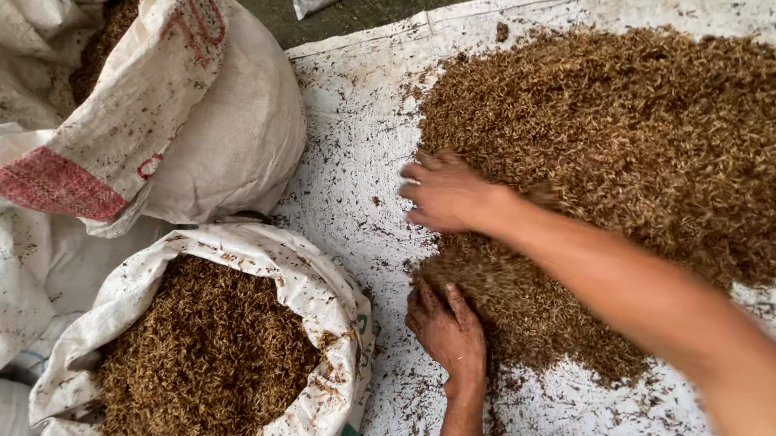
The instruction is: The person scoops a brown, grain-like material from a pile on a white tarp and places it into a white sack. They repeatedly gather handfuls of the material and transfer them into the bag, occasionally adjusting the sack's position.
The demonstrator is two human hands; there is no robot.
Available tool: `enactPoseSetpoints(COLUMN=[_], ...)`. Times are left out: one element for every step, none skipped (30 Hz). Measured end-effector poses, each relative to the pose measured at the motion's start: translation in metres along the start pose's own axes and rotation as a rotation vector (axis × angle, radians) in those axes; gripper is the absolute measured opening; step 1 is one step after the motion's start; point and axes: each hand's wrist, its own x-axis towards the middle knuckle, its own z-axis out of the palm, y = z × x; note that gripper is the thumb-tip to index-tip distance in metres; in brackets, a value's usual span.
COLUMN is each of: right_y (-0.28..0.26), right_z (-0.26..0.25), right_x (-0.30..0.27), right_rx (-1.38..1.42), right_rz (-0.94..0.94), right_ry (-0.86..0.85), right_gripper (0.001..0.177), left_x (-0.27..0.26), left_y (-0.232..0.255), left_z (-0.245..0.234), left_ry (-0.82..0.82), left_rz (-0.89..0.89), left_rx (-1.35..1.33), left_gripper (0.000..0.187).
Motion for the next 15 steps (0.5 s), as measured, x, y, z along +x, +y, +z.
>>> enactPoseSetpoints(right_y=[-0.011, -0.017, -0.023, -0.028, -0.033, -0.039, -0.029, -0.022, -0.014, -0.008, -0.001, 0.006, 0.009, 0.017, 0.023], right_z=[0.005, 0.007, 0.008, 0.023, 0.038, 0.052, 0.080, 0.110, 0.140, 0.147, 0.154, 0.162, 0.160, 0.155, 0.151], right_x=[0.006, 0.010, 0.015, 0.016, 0.017, 0.019, 0.022, 0.025, 0.027, 0.021, 0.015, 0.007, -0.005, -0.017, -0.029], right_rx=[0.009, 0.007, 0.008, 0.014, -0.035, -0.096, -0.103, -0.171, -0.240, -0.236, -0.265, -0.287, -0.274, -0.326, -0.378], right_rz=[0.003, 0.152, 0.301, 0.324, 0.259, 0.182, 0.195, 0.136, 0.078, 0.086, 0.058, 0.038, 0.054, 0.018, -0.018], right_ry=[0.002, -0.140, -0.282, -0.283, -0.336, -0.388, -0.391, -0.333, -0.275, -0.271, -0.227, -0.183, -0.179, -0.115, -0.051], right_gripper=[0.052, 0.065, 0.081, 0.081, 0.079, 0.079, 0.079, 0.082, 0.086, 0.086, 0.075, 0.065, 0.065, 0.052, 0.044], left_x=[-0.004, -0.005, -0.006, -0.006, -0.006, -0.006, -0.010, -0.014, -0.020, -0.017, -0.015, -0.014, -0.019, -0.022, -0.025], left_y=[-0.008, -0.012, -0.016, -0.021, -0.028, -0.033, -0.035, -0.041, -0.047, -0.026, -0.003, 0.019, 0.031, 0.046, 0.060], left_z=[0.006, 0.014, 0.023, 0.031, 0.039, 0.047, 0.053, 0.055, 0.057, 0.046, 0.035, 0.024, -0.001, -0.023, -0.046], left_ry=[-0.005, -0.041, -0.076, -0.095, -0.102, -0.097, -0.104, -0.166, -0.228, -0.233, -0.304, -0.386, -0.401, -0.511, -0.616], left_rz=[0.005, -0.021, -0.046, -0.033, -0.043, -0.063, -0.061, -0.100, -0.140, -0.131, -0.195, -0.254, -0.242, -0.185, -0.123], left_rx=[0.007, 0.025, 0.045, 0.039, -0.064, -0.173, -0.185, -0.160, -0.133, -0.132, -0.303, -0.469, -0.460, -0.333, -0.203], left_gripper=[0.076, 0.077, 0.078, 0.078, 0.074, 0.072, 0.072, 0.063, 0.054, 0.054, 0.066, 0.081, 0.081, 0.063, 0.049])
